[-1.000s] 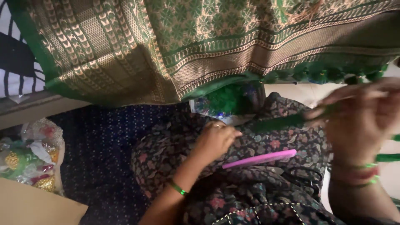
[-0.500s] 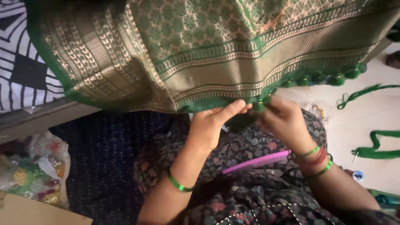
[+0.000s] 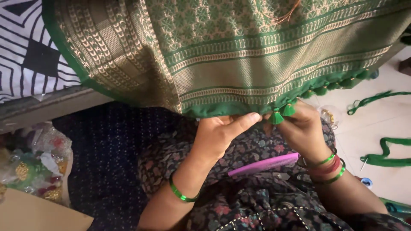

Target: Tying decorative green tassels and knots to the edge of a green and gold saree.

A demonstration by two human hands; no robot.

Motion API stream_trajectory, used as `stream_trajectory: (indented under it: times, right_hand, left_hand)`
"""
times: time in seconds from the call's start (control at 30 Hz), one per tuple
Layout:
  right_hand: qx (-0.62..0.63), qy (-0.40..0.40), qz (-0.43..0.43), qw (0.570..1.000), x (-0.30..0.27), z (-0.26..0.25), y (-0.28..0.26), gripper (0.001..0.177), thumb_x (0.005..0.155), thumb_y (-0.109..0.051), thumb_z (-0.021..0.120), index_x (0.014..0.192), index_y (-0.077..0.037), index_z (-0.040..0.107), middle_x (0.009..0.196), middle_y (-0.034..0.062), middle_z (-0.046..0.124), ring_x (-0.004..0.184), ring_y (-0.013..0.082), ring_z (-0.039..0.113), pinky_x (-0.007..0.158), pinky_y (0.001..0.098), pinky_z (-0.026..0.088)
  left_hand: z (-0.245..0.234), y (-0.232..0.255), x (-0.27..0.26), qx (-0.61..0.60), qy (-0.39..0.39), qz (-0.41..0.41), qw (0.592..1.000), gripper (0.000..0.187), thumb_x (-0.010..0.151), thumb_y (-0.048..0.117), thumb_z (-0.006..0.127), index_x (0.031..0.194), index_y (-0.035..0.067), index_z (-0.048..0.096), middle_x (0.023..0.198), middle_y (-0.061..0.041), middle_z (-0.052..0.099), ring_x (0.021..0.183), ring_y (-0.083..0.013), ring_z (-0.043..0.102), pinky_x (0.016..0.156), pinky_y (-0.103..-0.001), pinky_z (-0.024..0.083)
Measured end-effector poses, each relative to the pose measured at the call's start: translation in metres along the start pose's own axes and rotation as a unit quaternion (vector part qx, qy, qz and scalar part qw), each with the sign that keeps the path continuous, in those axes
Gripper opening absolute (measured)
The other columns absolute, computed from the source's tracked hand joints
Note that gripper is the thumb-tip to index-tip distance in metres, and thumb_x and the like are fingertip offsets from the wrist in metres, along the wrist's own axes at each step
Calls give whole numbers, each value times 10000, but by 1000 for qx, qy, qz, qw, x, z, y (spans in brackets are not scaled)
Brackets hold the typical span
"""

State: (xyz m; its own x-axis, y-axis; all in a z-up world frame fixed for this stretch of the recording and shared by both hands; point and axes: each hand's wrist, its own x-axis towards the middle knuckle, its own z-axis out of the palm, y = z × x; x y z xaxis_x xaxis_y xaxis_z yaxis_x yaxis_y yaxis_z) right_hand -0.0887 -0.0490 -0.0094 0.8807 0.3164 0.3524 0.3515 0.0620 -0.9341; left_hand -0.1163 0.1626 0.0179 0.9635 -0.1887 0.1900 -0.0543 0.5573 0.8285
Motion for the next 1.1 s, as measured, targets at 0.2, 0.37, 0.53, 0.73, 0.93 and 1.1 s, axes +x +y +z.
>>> stream_trajectory:
  times: [0.2, 0.37, 0.53, 0.73, 0.93, 1.1]
  right_hand:
    - [-37, 17, -28, 999, 4, 17, -16, 120, 1000, 84, 585, 980, 35, 693, 922, 100, 712, 764, 168, 722, 667, 291, 594]
    - [154, 91, 90, 980, 8, 37, -35, 169, 883, 26, 685, 1032, -48, 656, 926, 90, 720, 796, 160, 742, 666, 300, 639]
    - [-368, 190, -168, 895, 1, 25, -68, 209, 830, 11, 854, 918, 33, 666, 955, 156, 665, 843, 261, 653, 713, 337, 533]
    - [-413, 55, -290, 862, 43, 32, -120, 208, 705, 98, 781, 879, 32, 689, 963, 166, 684, 1119, 423, 639, 898, 470, 534]
    - [-290, 21, -318, 903, 39, 40, -99, 174, 846, 184, 652, 921, 28, 628, 1034, 151, 660, 1215, 364, 670, 1024, 423, 593]
    - [-332, -22, -330, 884, 28, 44, -75, 194, 838, 160, 659, 973, 22, 648, 1046, 176, 676, 1134, 365, 710, 939, 413, 595]
  left_hand:
    - [-6, -19, 3, 40, 16, 14, 999, 211, 958, -61, 713, 1164, -43, 670, 1153, -99, 725, 1050, -171, 692, 979, -338, 573]
    - [0, -26, 7, 39, 60, -20, 997, 200, 1054, 179, 687, 1080, -18, 701, 1015, -35, 705, 878, -107, 613, 764, -271, 514]
    - [-4, -56, 7, 76, 98, 8, 992, 284, 1046, 249, 697, 901, 5, 714, 893, 83, 621, 822, -20, 502, 736, -208, 418]
    - [-6, -62, 6, 159, 141, -16, 977, 266, 1006, 245, 706, 875, 19, 755, 728, 102, 535, 672, -24, 405, 588, -227, 313]
    - [-6, -51, 12, -51, 168, 12, 984, 245, 997, 153, 752, 826, -20, 730, 865, 6, 694, 803, -64, 595, 769, -243, 458]
    - [8, -43, 11, -41, 161, -1, 986, 202, 967, 164, 682, 938, -17, 766, 934, -18, 754, 854, -78, 661, 793, -234, 495]
